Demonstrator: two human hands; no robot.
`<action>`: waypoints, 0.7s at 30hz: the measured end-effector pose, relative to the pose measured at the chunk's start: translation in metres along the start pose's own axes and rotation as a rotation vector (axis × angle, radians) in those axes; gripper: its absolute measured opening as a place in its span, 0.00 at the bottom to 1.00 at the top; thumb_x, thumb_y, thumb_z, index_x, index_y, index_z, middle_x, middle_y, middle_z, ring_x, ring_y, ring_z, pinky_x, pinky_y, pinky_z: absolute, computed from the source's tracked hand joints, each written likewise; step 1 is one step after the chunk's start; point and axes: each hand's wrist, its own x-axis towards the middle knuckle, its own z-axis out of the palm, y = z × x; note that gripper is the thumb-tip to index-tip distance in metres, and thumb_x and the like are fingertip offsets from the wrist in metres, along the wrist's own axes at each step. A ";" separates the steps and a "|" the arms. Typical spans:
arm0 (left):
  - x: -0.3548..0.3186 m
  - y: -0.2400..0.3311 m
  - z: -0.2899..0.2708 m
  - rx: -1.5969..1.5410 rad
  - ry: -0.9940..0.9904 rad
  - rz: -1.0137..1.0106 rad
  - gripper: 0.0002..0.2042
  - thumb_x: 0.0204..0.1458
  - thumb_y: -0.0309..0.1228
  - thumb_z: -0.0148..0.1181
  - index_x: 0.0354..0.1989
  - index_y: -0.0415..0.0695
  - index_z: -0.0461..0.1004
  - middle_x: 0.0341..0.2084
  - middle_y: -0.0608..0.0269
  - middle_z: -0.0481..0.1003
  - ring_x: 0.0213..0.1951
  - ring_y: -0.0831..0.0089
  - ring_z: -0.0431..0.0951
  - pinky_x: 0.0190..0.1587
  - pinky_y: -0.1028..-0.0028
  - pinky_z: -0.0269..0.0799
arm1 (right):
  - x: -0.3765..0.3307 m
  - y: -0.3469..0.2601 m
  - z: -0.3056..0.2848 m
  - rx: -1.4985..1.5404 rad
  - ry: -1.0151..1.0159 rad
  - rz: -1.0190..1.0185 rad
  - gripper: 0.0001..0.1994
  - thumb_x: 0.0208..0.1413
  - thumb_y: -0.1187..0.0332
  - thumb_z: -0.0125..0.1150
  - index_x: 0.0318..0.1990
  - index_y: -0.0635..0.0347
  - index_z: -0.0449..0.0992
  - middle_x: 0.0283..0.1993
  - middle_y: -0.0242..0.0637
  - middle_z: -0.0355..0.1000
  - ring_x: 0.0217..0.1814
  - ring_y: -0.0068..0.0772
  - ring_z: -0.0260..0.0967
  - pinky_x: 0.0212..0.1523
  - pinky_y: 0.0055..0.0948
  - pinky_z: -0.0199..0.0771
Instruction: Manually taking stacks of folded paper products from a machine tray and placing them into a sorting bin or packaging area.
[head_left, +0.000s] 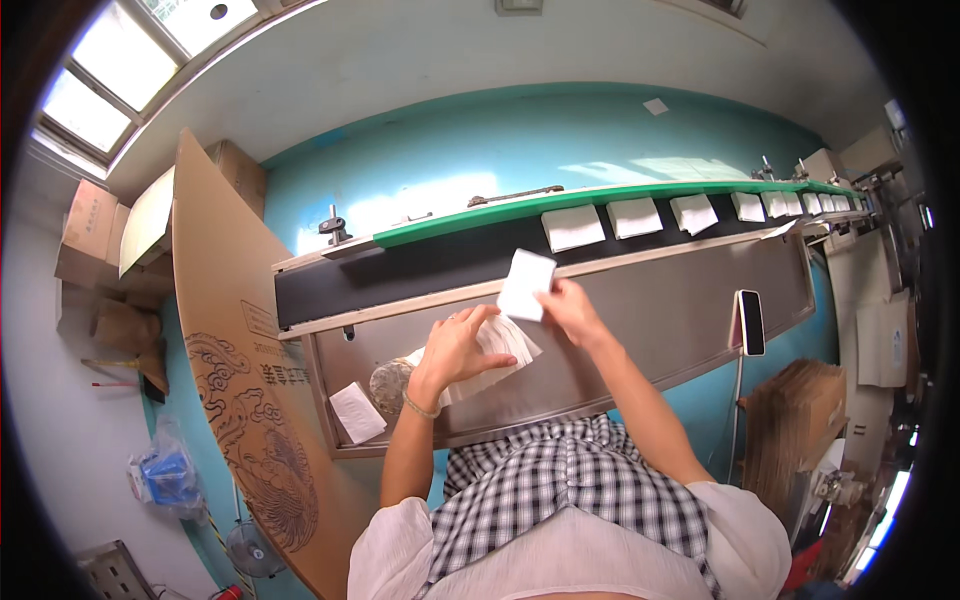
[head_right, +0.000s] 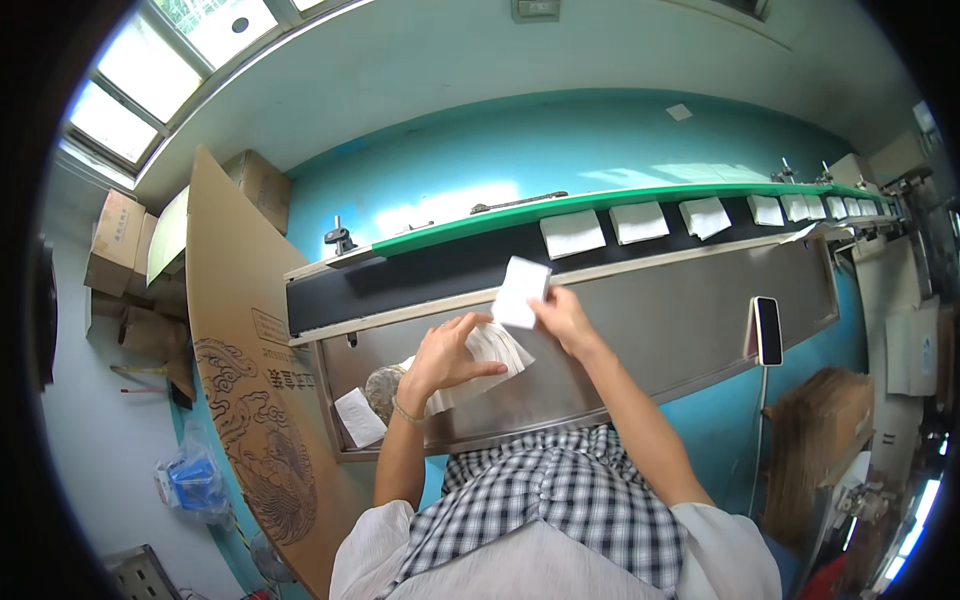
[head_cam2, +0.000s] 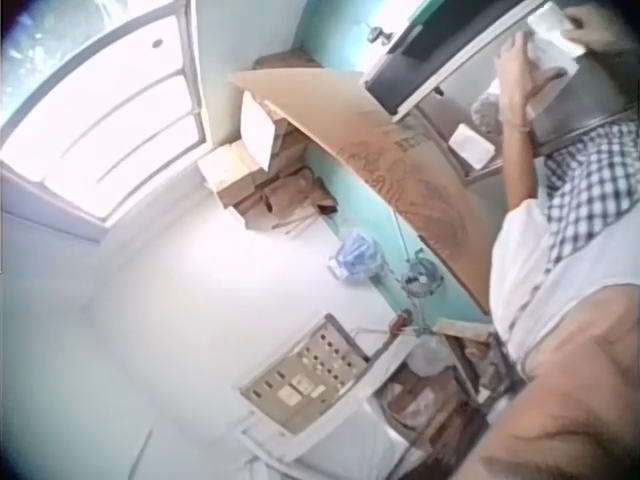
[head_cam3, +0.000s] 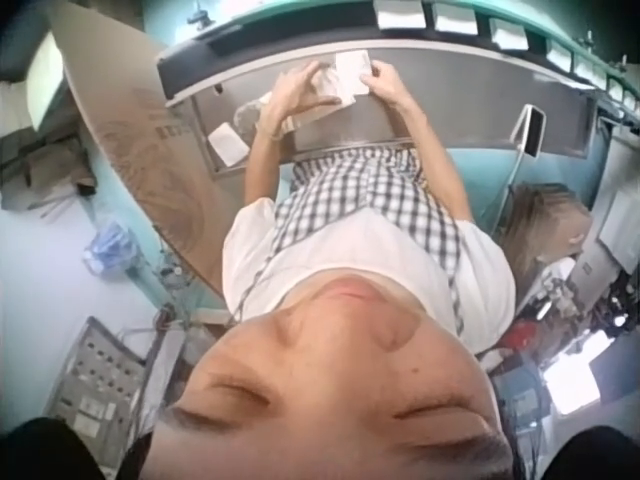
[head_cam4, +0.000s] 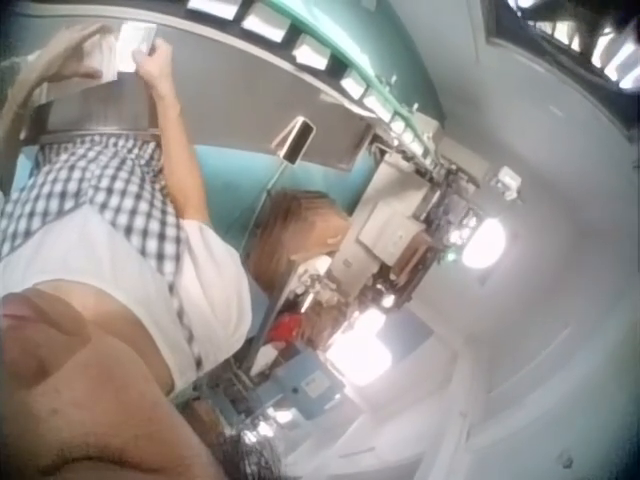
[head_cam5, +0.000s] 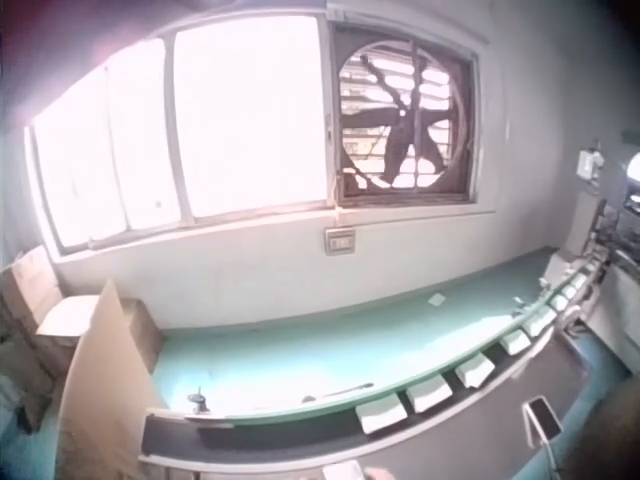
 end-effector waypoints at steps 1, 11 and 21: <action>0.001 -0.001 -0.001 -0.004 -0.001 -0.014 0.38 0.35 0.57 0.75 0.55 0.50 0.72 0.45 0.49 0.79 0.46 0.49 0.80 0.49 0.58 0.75 | 0.020 -0.006 0.011 0.301 0.091 -0.030 0.16 0.64 0.63 0.59 0.47 0.72 0.72 0.39 0.41 0.77 0.37 0.24 0.76 0.36 0.23 0.77; -0.006 -0.012 -0.003 -0.018 0.022 0.033 0.45 0.33 0.55 0.77 0.63 0.54 0.67 0.47 0.46 0.77 0.47 0.48 0.80 0.50 0.57 0.75 | -0.035 0.027 0.049 -0.455 -0.038 -0.286 0.20 0.63 0.53 0.61 0.49 0.62 0.77 0.40 0.37 0.77 0.38 0.26 0.74 0.36 0.28 0.75; -0.007 -0.019 -0.005 -0.064 -0.070 -0.073 0.35 0.37 0.54 0.75 0.53 0.51 0.71 0.45 0.53 0.78 0.48 0.54 0.79 0.49 0.58 0.72 | 0.008 0.017 0.017 0.012 -0.041 0.023 0.18 0.61 0.65 0.61 0.52 0.71 0.72 0.45 0.41 0.77 0.41 0.28 0.76 0.41 0.28 0.78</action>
